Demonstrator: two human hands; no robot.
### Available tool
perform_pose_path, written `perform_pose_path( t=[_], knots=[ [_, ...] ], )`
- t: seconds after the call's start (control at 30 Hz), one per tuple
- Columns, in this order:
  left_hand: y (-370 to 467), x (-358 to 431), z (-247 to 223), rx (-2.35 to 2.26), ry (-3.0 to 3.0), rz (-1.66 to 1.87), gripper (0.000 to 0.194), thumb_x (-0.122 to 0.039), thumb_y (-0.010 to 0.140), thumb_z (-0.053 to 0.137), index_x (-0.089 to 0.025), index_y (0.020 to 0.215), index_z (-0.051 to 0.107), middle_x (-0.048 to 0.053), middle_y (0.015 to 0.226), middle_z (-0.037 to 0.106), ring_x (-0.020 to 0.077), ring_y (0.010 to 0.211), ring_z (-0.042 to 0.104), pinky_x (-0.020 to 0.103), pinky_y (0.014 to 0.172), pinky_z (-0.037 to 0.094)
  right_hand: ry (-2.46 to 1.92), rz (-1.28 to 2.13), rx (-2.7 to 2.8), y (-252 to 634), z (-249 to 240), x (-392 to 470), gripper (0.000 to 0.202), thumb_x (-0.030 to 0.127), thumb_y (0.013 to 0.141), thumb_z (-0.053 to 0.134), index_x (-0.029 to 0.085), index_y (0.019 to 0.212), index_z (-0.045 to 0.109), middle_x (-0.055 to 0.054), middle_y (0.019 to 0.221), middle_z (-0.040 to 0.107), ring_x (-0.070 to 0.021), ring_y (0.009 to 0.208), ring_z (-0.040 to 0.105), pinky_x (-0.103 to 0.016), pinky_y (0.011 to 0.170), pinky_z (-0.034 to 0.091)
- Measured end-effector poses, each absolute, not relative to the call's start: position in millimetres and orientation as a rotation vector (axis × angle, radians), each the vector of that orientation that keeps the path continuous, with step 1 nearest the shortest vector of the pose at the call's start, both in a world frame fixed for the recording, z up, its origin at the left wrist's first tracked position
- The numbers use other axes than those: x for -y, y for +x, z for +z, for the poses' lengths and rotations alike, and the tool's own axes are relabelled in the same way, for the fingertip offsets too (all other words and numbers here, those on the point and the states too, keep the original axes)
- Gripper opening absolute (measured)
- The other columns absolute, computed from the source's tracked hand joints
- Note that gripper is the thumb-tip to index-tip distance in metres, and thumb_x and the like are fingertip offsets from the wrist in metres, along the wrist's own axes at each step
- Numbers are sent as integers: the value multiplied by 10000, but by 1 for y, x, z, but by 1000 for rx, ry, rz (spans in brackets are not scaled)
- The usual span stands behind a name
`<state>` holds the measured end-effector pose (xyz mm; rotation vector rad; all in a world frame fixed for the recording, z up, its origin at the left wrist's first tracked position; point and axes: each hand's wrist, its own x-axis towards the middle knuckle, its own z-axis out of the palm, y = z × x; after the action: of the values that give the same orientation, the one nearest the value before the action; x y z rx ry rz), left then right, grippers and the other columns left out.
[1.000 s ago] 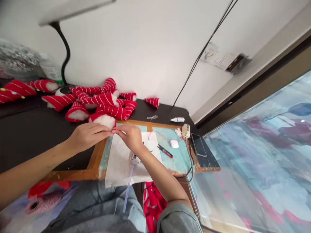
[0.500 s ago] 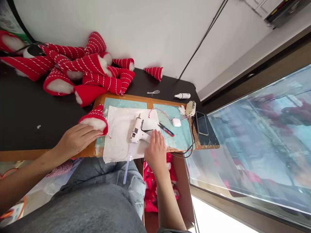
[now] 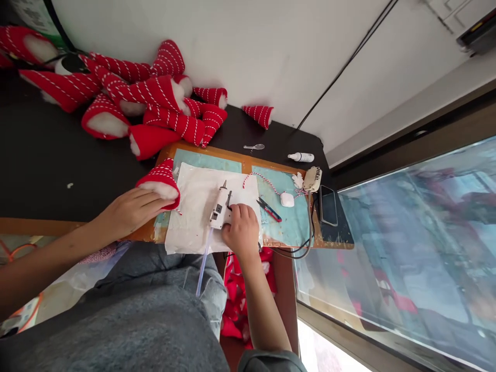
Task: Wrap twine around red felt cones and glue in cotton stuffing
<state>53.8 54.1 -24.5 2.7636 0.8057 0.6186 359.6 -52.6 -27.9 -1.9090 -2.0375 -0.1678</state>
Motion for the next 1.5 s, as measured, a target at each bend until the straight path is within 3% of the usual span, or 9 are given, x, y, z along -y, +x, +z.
perform_pose_path(
  t=[0.13,0.23,0.6,0.93,1.13,1.5],
  knots=[
    [57,-55,-32,-825,2842,718,348,-210,1111,479,-182,1360,721,114,1144,793,273,1037,709,439,1020,552,-1703,-5,1997,346,-17,71,161,276,800,578,209,946,597,-88,853,620,-262,741,592,-358,640,476],
    [59,-56,-35,-840,2833,723,367,-248,1122,458,-178,1378,712,125,1111,795,291,1016,724,441,979,568,-1555,182,1928,326,-10,82,79,311,891,545,234,886,557,-68,844,612,-233,710,595,-328,610,437],
    [59,-57,-28,-880,2645,687,401,-313,1131,413,-227,1356,734,116,1119,795,274,1048,710,413,1029,534,-1464,226,2123,286,-16,80,157,310,924,487,233,804,552,-51,747,603,-233,671,577,-370,598,360],
    [60,-56,-23,-733,2951,856,370,-165,1122,408,-157,1355,695,97,1022,790,248,918,716,381,918,573,-1531,136,2173,285,-17,72,239,397,946,484,232,787,550,-44,730,614,-211,618,570,-353,585,323],
    [61,-57,-26,-720,2979,960,305,-207,1108,515,-156,1349,695,92,1032,792,252,910,724,387,894,590,-1550,130,2172,288,-18,78,195,352,917,472,229,794,560,-39,724,618,-200,598,553,-347,564,301],
    [63,-59,-26,-701,3048,984,273,-214,1113,517,-124,1298,696,91,981,784,243,892,731,367,858,584,-1616,74,2173,311,-5,88,193,353,913,507,229,784,577,-38,737,614,-202,615,549,-350,585,319]
  ],
)
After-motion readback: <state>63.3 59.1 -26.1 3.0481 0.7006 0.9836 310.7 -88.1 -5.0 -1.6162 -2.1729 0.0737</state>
